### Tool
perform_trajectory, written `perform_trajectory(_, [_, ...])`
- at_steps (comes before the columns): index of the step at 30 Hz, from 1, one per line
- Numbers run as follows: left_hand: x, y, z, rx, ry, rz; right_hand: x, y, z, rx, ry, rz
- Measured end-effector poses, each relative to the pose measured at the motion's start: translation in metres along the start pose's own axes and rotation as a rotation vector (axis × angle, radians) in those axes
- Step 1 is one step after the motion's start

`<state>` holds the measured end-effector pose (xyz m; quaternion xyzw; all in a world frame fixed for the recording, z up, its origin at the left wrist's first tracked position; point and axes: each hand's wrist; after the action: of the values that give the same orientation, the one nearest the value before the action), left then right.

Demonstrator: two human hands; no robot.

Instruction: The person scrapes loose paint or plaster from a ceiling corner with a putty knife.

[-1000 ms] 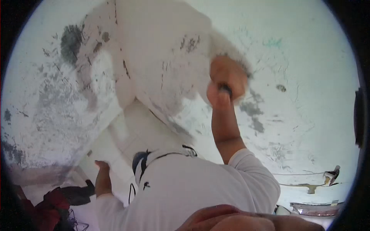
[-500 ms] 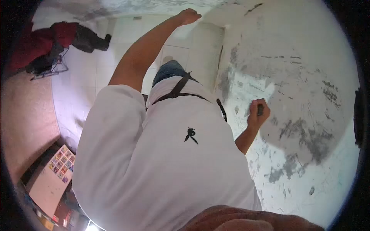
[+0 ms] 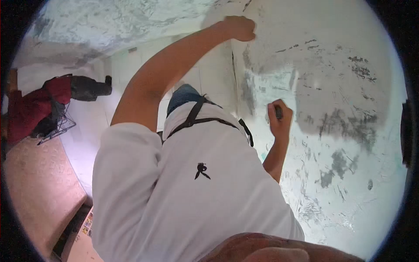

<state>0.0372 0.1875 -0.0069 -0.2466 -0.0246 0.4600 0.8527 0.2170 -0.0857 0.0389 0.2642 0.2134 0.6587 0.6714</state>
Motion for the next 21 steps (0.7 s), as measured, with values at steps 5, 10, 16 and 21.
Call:
perform_trajectory(5, [0.001, -0.093, 0.052, 0.09, 0.066, -0.328, -0.012, -0.057, -0.054, -0.173, 0.391, -0.163])
perform_trajectory(10, [-0.037, -0.144, 0.088, 0.443, 0.152, -0.53, -0.063, -0.14, -0.106, -0.183, 0.538, -0.369])
perform_trajectory(16, [-0.07, -0.178, 0.104, 0.696, 0.223, -0.581, -0.105, -0.198, -0.12, -0.196, 0.731, -0.514])
perform_trajectory(21, [-0.079, -0.188, 0.108, 0.767, 0.199, -0.678, -0.124, -0.217, -0.125, -0.158, 0.714, -0.551])
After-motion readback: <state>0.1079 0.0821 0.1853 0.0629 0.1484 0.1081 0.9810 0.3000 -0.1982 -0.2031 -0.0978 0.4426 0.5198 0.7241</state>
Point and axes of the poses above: each hand's wrist, its own x-axis towards the middle knuckle, its own z-axis out of the back of the hand, y = z × x, and after that the axes turned 7 degrees about -x, right-handed
